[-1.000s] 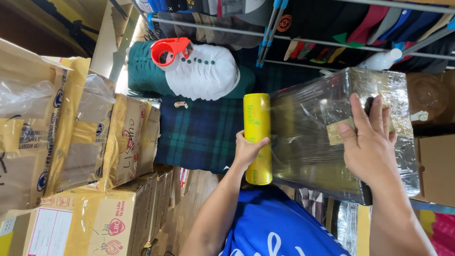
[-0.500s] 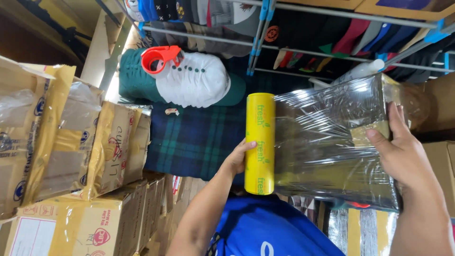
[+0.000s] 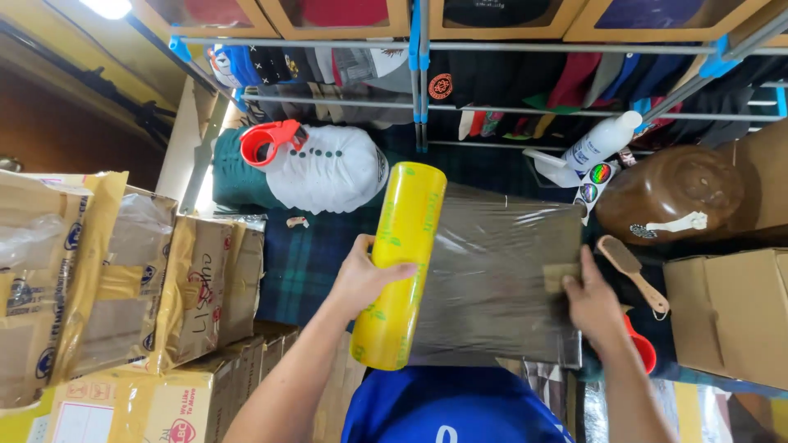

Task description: The person wraps a package in clear plastic film by hand, pulling the roll around the box and smoothing the surface.

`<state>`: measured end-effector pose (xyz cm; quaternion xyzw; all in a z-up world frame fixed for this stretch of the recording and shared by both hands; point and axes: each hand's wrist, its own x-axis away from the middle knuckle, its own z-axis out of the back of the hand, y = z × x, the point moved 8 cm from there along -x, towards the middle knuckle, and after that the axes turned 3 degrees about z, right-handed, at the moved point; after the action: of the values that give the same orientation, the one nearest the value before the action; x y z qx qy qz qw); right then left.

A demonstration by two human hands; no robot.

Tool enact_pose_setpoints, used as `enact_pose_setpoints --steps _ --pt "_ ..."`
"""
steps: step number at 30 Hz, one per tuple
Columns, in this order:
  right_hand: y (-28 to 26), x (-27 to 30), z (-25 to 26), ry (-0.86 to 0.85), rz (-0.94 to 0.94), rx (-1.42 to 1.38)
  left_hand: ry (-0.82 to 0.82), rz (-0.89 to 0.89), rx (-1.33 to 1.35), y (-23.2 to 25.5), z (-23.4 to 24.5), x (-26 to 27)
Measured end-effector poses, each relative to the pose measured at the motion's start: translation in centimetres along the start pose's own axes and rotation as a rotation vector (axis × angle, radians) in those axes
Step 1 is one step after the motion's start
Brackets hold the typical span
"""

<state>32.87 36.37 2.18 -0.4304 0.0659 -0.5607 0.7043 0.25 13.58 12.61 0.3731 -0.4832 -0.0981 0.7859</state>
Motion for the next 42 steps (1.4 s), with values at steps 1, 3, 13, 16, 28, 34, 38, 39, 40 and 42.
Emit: enact_pose_setpoints --steps 1,3,13,16,28,34,38,39,40,42 --pt "-1.2 0.2 -0.5 -0.002 0.001 -0.006 0.004 0.0 -0.005 -0.1 -0.3 -0.6" --pt "-3.9 0.8 -1.0 0.06 0.057 0.102 0.118 0.042 -0.131 -0.9 0.1 -1.8" --pt "-7.7 1.4 -4.7 0.007 0.207 0.784 0.199 -0.013 -0.369 1.8 -0.6 1.7" --pt "-8.4 1.9 -4.2 -0.057 0.168 0.71 0.291 0.018 -0.375 1.9 0.3 3.0" --pt "-7.6 1.4 -4.7 -0.061 0.184 0.814 0.661 -0.022 -0.518 -1.5 5.9 0.8" --pt "-7.9 1.4 -4.8 -0.071 0.194 0.804 0.512 0.042 -0.283 -7.5 4.8 -3.6" --pt "-7.9 1.3 -4.9 -0.029 0.191 0.833 0.332 0.005 -0.1 -8.2 3.3 -4.8" --pt "-7.9 1.3 -4.9 -0.021 0.186 0.827 0.272 -0.023 -0.052 -7.6 2.9 -4.5" --pt "-8.4 1.0 -5.5 -0.019 0.179 0.828 0.265 -0.023 -0.053 -8.4 3.6 -4.9" --pt "-9.1 0.5 -5.7 0.048 0.169 0.804 0.27 -0.105 -0.308 -8.9 4.3 -6.0"
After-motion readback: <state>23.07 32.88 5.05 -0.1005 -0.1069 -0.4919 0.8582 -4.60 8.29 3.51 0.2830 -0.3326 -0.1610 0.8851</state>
